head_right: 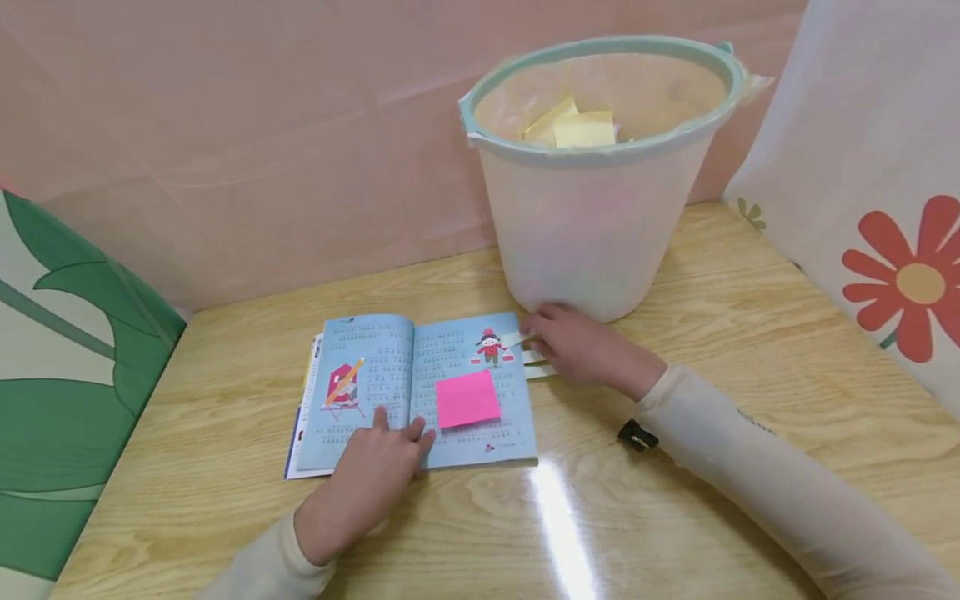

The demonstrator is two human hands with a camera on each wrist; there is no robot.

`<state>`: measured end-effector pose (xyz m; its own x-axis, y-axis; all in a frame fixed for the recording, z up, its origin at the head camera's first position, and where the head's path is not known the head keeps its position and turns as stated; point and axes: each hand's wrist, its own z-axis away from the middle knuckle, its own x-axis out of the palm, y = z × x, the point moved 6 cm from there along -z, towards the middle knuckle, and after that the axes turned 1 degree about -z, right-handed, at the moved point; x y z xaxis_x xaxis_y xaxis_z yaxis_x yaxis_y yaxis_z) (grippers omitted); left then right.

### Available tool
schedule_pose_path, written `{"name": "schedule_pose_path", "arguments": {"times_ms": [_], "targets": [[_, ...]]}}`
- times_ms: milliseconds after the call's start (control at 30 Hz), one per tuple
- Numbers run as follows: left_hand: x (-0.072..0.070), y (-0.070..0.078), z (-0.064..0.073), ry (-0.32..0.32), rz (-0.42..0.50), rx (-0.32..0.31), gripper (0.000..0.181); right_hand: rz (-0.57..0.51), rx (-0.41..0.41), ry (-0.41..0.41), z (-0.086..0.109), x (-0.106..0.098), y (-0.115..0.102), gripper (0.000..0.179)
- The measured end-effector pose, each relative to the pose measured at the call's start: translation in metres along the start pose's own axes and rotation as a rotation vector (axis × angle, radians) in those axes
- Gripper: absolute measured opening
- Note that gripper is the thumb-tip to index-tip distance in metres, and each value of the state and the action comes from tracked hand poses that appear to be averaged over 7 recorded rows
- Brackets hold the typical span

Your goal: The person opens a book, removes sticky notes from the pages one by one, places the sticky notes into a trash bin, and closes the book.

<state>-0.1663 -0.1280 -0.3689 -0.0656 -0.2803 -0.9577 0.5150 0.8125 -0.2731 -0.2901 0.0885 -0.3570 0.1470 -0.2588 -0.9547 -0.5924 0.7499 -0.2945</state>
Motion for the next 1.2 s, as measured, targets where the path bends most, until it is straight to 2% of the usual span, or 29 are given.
{"name": "schedule_pose_path", "arguments": {"times_ms": [133,367,667,967,1200], "targets": [[0.001,0.0,0.0,0.003,-0.005,0.002,0.031,0.022,0.021,0.017,0.0,-0.002,-0.001,0.023],[0.0,0.001,0.002,0.071,-0.025,0.01,0.029,0.05,0.011,0.004,0.001,-0.003,-0.006,0.02],[-0.001,0.002,0.002,0.053,-0.023,0.016,0.03,0.05,-0.057,0.069,-0.001,-0.004,-0.012,0.016],[0.0,0.003,0.001,0.05,-0.017,0.017,0.029,0.063,0.037,0.172,-0.002,-0.013,-0.007,0.018],[0.0,0.002,0.001,0.024,-0.021,0.015,0.031,0.064,0.034,0.238,-0.004,-0.02,-0.006,0.018]]}}
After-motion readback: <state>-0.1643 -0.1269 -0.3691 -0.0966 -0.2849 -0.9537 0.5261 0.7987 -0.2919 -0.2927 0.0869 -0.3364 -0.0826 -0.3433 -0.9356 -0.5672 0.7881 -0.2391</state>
